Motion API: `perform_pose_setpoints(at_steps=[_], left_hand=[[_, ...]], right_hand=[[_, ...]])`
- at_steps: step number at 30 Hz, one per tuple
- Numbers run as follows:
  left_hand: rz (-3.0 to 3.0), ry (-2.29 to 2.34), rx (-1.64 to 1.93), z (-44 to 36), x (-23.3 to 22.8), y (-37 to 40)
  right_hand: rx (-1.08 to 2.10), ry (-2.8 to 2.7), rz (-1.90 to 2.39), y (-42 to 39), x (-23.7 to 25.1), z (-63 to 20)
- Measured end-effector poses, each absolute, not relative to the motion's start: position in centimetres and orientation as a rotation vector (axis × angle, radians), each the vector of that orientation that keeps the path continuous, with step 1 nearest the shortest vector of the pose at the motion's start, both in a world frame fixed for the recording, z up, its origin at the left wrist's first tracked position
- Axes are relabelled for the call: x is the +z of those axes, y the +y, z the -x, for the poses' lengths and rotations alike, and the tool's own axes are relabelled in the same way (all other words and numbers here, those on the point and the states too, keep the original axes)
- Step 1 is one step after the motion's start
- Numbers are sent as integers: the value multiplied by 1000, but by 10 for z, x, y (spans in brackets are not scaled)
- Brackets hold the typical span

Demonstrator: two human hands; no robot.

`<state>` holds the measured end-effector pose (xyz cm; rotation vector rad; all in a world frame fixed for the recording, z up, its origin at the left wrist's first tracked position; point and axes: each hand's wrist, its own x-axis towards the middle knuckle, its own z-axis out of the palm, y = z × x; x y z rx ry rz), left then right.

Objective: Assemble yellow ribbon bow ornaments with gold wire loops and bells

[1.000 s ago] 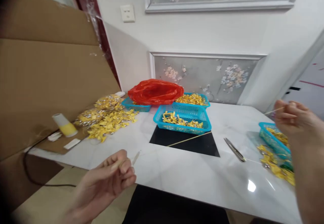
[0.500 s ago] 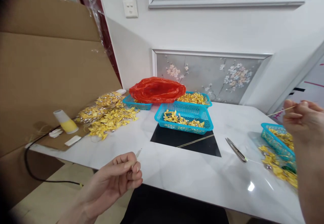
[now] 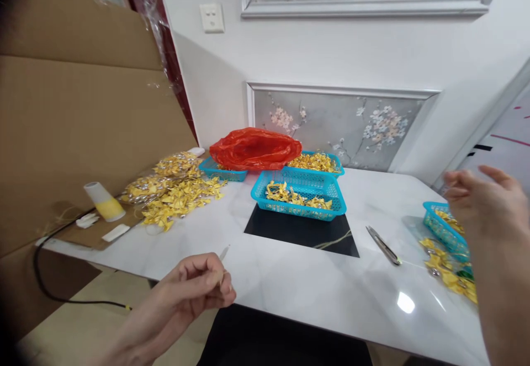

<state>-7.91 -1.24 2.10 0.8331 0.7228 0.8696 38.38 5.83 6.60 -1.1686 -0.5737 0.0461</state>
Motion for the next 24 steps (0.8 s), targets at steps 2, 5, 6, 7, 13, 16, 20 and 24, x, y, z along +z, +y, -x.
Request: perform_pose_setpoints(at_steps=[2, 5, 6, 7, 13, 16, 20, 24], left_hand=[[-1047, 794, 846, 79, 25, -14], [-1446, 948, 747, 79, 32, -18], [-1532, 989, 709, 79, 34, -19], [-1594, 1022, 674, 79, 35, -19], [-1618, 1081, 606, 82, 34, -17], [-1602, 1101, 611, 82, 32, -15], [-1498, 1052, 604, 78, 29, -16], [-1338, 1013, 682, 77, 27, -18]], right_hand=[[317, -675, 1248, 49, 61, -337], [781, -973, 1285, 21, 42, -244], [917, -1066, 1268, 10, 35, -212], [1088, -1186, 1235, 0, 29, -183], [1377, -1708, 1088, -28, 6, -101], [1060, -1850, 1090, -24, 1, -106], [910, -1911, 975, -22, 0, -115], [800, -1897, 956, -24, 3, -116]])
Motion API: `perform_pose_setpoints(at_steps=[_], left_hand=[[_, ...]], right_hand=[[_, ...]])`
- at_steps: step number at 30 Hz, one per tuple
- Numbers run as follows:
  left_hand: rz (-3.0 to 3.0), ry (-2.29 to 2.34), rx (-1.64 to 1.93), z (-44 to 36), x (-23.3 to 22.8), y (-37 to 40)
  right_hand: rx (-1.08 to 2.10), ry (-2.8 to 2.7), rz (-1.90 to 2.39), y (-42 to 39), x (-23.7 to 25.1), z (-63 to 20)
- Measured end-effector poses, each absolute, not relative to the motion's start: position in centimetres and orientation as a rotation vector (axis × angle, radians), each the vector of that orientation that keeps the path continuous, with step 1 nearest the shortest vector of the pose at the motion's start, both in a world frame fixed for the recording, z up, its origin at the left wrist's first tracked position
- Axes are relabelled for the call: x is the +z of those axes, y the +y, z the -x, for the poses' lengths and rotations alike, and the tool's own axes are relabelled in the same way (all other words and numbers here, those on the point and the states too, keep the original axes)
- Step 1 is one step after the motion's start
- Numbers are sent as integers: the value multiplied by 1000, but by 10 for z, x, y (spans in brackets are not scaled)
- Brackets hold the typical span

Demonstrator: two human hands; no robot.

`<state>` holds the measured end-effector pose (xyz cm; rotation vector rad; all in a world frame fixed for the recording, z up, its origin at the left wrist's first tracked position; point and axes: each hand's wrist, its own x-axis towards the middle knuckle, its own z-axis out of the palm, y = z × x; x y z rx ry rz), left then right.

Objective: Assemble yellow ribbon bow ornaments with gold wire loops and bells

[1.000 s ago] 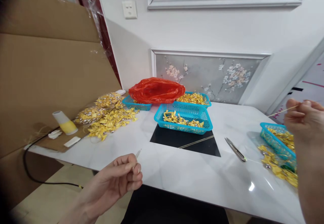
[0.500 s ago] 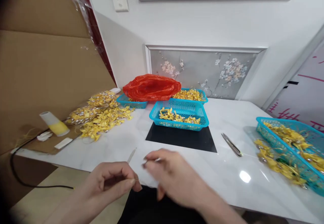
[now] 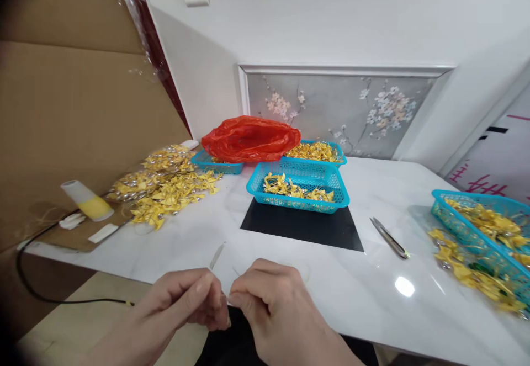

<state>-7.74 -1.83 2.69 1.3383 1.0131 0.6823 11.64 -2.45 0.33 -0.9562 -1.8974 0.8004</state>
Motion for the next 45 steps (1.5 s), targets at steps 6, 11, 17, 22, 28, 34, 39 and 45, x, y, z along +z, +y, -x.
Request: perform_pose_setpoints(at_steps=[6, 11, 17, 22, 28, 34, 39, 45], left_hand=[[-1189, 920, 796, 83, 13, -20], [-1255, 1043, 900, 72, 7, -22], [-1429, 1188, 901, 63, 15, -26], [-1594, 1161, 984, 62, 13, -31], [-1649, 1107, 870, 65, 8, -26], [-1476, 1095, 758, 67, 13, -21], [-1492, 1099, 685, 67, 16, -18], [-1632, 1160, 643, 66, 22, -20]], right_hand=[[755, -1829, 971, -28, 8, -119], [699, -1849, 964, -30, 8, -119], [674, -1840, 959, -33, 3, -117], [645, -1799, 943, -32, 0, -113], [660, -1827, 984, -34, 2, -113], [614, -1980, 1000, -34, 8, -119], [418, -2256, 994, -31, 11, -123], [192, -2378, 971, -29, 12, -123]])
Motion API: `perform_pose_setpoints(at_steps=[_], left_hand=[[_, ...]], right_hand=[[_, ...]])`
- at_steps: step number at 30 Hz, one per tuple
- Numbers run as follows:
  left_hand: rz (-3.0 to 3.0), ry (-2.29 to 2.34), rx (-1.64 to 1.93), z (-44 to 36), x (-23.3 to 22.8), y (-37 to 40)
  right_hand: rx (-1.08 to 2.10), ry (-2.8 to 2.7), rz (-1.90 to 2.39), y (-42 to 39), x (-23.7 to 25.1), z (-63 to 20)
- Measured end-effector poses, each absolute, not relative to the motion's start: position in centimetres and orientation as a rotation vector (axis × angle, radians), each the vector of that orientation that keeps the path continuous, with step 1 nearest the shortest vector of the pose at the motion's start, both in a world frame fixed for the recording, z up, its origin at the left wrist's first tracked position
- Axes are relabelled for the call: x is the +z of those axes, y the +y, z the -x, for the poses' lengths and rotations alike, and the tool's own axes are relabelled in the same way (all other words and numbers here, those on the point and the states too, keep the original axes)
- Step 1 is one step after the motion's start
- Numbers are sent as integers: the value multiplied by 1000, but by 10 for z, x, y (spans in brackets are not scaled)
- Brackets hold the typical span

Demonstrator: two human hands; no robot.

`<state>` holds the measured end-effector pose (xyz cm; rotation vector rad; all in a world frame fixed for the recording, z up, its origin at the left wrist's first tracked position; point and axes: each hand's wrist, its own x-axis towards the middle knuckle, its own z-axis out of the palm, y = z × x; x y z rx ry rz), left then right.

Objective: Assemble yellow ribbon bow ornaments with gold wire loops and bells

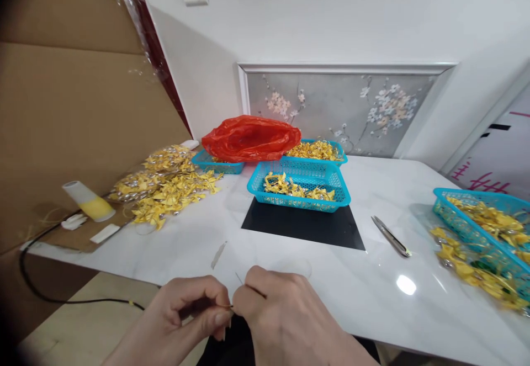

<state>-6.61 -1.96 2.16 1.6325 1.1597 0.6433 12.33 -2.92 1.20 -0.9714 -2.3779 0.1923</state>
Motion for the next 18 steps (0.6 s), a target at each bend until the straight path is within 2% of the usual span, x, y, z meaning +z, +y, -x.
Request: perform_pose_setpoints(at_steps=[9, 13, 18], left_hand=[[-1892, 1220, 540, 69, 20, -24], [-1770, 1094, 629, 69, 17, -23], [-1451, 970, 758, 71, 9, -16]], right_hand=[[138, -2469, 982, -29, 20, -127], [328, -2464, 958, -28, 18, -125], [616, -2126, 945, -28, 12, -125]])
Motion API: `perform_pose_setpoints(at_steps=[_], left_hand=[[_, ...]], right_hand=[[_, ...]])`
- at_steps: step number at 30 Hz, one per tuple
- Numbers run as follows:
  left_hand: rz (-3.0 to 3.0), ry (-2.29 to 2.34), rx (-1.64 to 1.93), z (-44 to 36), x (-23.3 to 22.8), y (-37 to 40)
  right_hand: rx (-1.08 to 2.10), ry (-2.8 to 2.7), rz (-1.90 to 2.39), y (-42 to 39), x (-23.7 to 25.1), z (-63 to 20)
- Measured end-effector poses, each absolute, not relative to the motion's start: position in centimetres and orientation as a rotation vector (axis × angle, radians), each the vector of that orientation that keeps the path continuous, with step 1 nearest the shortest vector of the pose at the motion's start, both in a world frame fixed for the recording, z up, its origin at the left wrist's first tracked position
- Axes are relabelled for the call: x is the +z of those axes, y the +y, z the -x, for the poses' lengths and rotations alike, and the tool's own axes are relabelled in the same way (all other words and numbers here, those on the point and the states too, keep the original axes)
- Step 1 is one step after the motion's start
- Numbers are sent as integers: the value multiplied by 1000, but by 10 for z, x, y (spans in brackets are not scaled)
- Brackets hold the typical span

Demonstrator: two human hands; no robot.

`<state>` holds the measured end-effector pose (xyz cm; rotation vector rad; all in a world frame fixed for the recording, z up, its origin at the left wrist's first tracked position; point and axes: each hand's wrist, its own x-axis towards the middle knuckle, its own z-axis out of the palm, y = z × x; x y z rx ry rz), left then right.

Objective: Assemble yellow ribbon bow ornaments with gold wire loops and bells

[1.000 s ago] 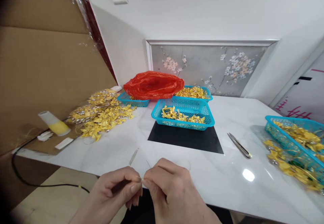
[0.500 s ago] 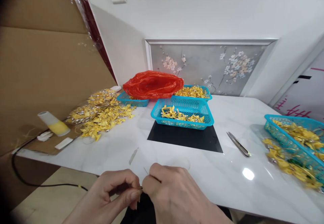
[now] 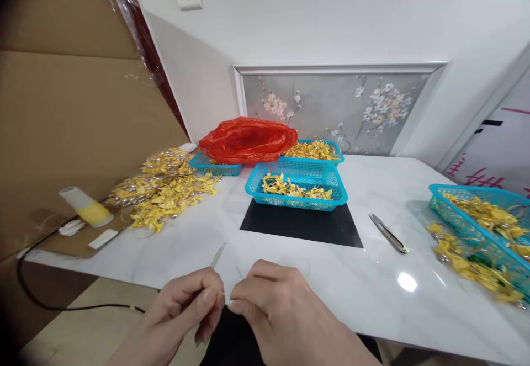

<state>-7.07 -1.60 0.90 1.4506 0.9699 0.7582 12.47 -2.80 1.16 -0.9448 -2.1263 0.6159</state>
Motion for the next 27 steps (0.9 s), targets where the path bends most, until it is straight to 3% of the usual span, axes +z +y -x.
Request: perform_pose_setpoints(at_steps=[10, 18, 27], left_hand=[[-1063, 863, 873, 74, 6, -15], [-833, 649, 1143, 87, 4, -12], [-340, 414, 1283, 102, 25, -11]], right_hand=[[731, -1871, 971, -28, 8, -124], [636, -976, 1130, -10, -15, -201], [118, -358, 1445, -33, -23, -314]])
